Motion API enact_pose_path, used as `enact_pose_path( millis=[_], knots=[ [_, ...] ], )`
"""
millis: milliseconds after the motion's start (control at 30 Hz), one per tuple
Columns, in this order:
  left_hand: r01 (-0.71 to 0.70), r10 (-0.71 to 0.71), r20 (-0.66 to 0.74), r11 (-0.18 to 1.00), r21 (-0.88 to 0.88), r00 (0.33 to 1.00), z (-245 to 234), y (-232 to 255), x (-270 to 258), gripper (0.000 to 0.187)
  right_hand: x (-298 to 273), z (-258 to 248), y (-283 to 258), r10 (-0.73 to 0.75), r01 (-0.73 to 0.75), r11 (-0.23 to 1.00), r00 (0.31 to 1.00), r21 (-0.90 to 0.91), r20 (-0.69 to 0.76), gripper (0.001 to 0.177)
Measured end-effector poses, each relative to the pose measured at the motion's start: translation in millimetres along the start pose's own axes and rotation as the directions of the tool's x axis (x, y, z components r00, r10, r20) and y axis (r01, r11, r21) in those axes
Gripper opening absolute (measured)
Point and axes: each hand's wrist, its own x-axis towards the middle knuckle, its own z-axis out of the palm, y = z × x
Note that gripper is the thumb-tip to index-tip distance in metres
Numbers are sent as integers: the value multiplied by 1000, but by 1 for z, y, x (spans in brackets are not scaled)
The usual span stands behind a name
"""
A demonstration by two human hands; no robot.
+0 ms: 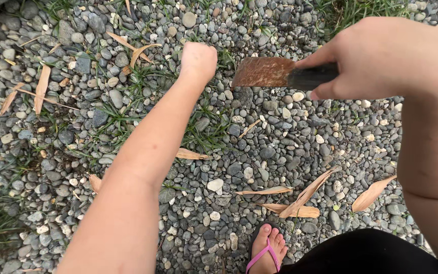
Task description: The person pulls grass and weeds from a gravel area using a trowel and by hand, moving along the edge of a metal structure.
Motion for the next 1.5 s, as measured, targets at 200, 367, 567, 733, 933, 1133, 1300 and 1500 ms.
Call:
enact_pose_path(
  millis=[200, 367, 567, 733, 933, 1133, 1300, 1500],
  knots=[
    [66, -27, 158, 965, -252, 987, -27, -11, -21, 26, 18, 23, -14, -93, 99, 974, 995, 202, -37, 52],
    [115, -110, 36, 915, -387, 993, -51, -15, -52, 15, 26, 35, -13, -137, 143, 958, 990, 249, -43, 58],
    [146, -295, -212, 839, -524, 932, -79, -80, -103, 21, 25, 32, -20, -137, 146, 961, 989, 236, -53, 59],
    [289, -411, -92, 766, -574, 907, -68, -75, -116, 25, 24, 25, -29, -104, 111, 971, 994, 211, -43, 59],
    [232, -254, 4, 876, -423, 967, -53, -41, -97, 32, 23, 28, -30, -131, 141, 968, 990, 210, -58, 57],
    [302, -226, 305, 925, -231, 925, -50, -15, -85, 61, 23, 34, -33, -134, 153, 963, 986, 221, -100, 60],
    [277, -223, 282, 946, -170, 933, -19, -2, -66, 32, 21, 35, -36, -111, 131, 965, 989, 227, -98, 59],
    [375, -302, 275, 886, -272, 913, -13, -12, -69, 27, 17, 36, -41, -119, 138, 970, 988, 203, -102, 49]
  ],
)
